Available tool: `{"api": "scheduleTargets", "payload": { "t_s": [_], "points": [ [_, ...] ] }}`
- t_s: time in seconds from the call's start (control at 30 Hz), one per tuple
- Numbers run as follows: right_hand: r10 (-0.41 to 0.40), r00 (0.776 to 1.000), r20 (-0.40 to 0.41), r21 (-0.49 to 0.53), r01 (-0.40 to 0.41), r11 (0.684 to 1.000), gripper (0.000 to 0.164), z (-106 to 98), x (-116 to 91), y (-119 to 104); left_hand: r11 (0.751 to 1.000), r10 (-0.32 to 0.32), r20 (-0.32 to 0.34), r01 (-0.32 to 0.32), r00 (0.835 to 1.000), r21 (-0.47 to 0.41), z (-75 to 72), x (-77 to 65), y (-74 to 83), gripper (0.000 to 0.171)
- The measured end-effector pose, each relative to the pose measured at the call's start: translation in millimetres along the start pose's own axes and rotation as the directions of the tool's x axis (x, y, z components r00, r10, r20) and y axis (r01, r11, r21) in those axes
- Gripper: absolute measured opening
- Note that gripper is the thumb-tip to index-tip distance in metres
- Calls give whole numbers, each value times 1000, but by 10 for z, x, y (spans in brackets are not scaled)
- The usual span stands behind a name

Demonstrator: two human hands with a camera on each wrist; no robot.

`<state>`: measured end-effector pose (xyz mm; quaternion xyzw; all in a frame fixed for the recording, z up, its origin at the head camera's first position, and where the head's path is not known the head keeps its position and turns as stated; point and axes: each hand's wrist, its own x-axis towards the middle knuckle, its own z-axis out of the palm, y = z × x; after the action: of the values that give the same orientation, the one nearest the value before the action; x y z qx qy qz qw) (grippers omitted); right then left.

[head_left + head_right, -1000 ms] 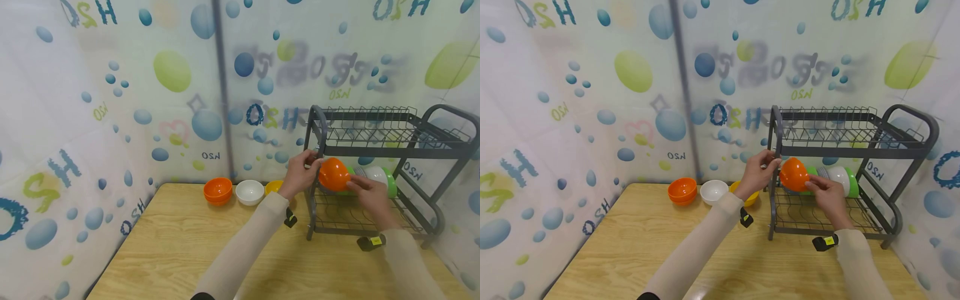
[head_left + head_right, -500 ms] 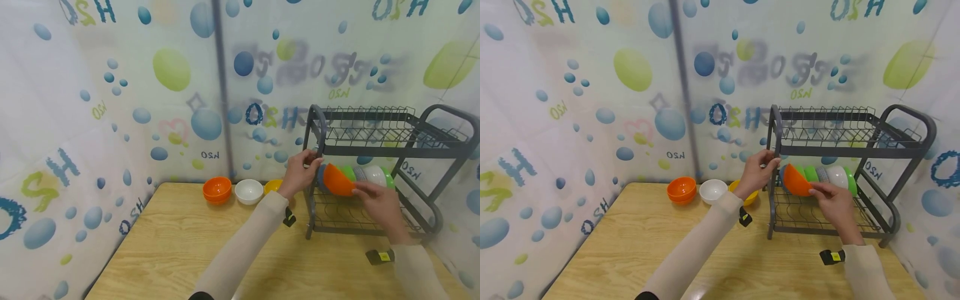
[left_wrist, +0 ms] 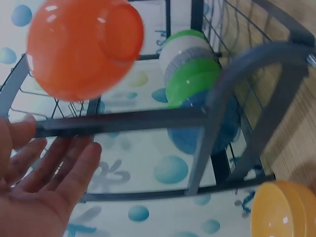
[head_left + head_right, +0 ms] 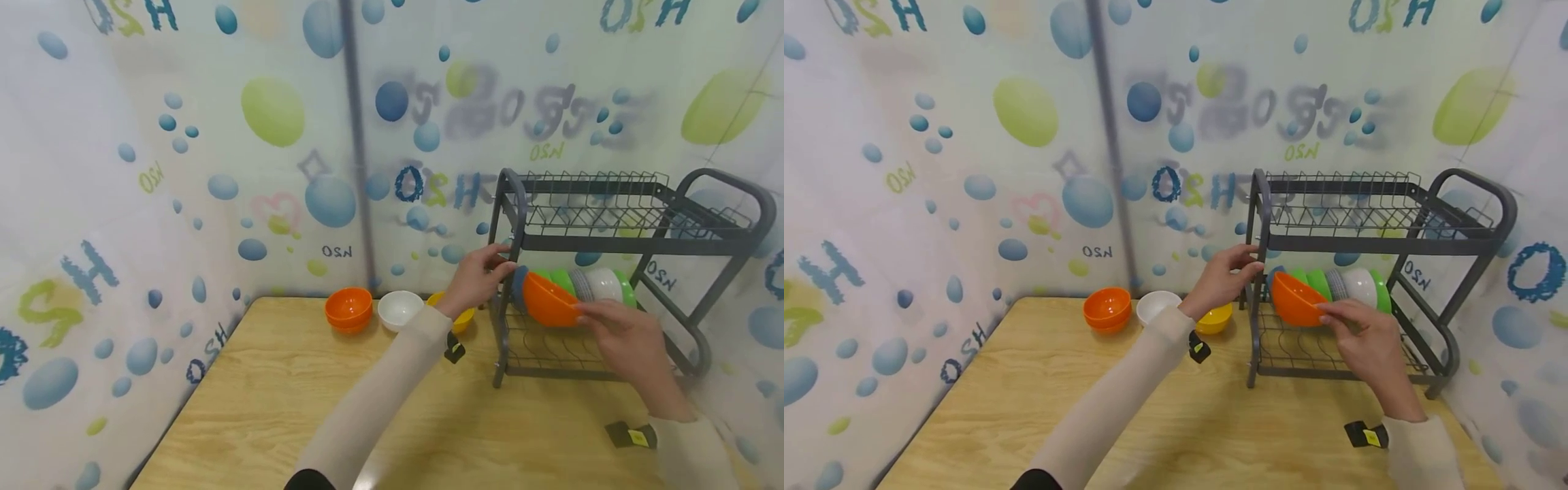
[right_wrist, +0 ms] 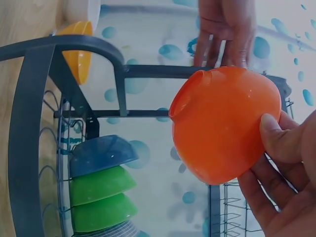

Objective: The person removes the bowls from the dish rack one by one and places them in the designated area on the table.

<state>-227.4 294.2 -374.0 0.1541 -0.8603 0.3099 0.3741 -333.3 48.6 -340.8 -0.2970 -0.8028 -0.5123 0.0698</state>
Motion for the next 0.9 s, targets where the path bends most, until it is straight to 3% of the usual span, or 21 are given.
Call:
{"api": "scheduleTargets", "payload": {
  "t_s": [0.13, 0.3, 0.53, 0.63, 0.73, 0.9],
  "points": [
    [-56, 998, -19, 28, 57, 998, 35, -40, 10, -97, 1000, -7, 40, 8, 999, -6, -128, -77, -38, 46],
    [-89, 996, 5, 79, 89, 993, 40, -70, -14, -259, 999, 14, 55, -17, 998, 49, -270, -239, -71, 48],
    [-216, 976, 11, 104, 214, 971, 42, 11, -49, -393, 983, 132, 76, -140, 988, 116, -358, -588, -80, 49],
    [-266, 964, 23, 75, 264, 962, 44, 58, -69, -437, 965, 199, 85, -210, 976, 157, -364, -747, -57, 50],
    [-316, 948, 43, 116, 310, 944, 47, 116, -84, -489, 945, 259, 88, -271, 962, 183, -365, -888, -25, 51],
    [-391, 918, 60, 186, 375, 908, 56, 200, -102, -559, 881, 395, 114, -411, 912, 234, -363, -1040, 2, 46]
  ]
}}
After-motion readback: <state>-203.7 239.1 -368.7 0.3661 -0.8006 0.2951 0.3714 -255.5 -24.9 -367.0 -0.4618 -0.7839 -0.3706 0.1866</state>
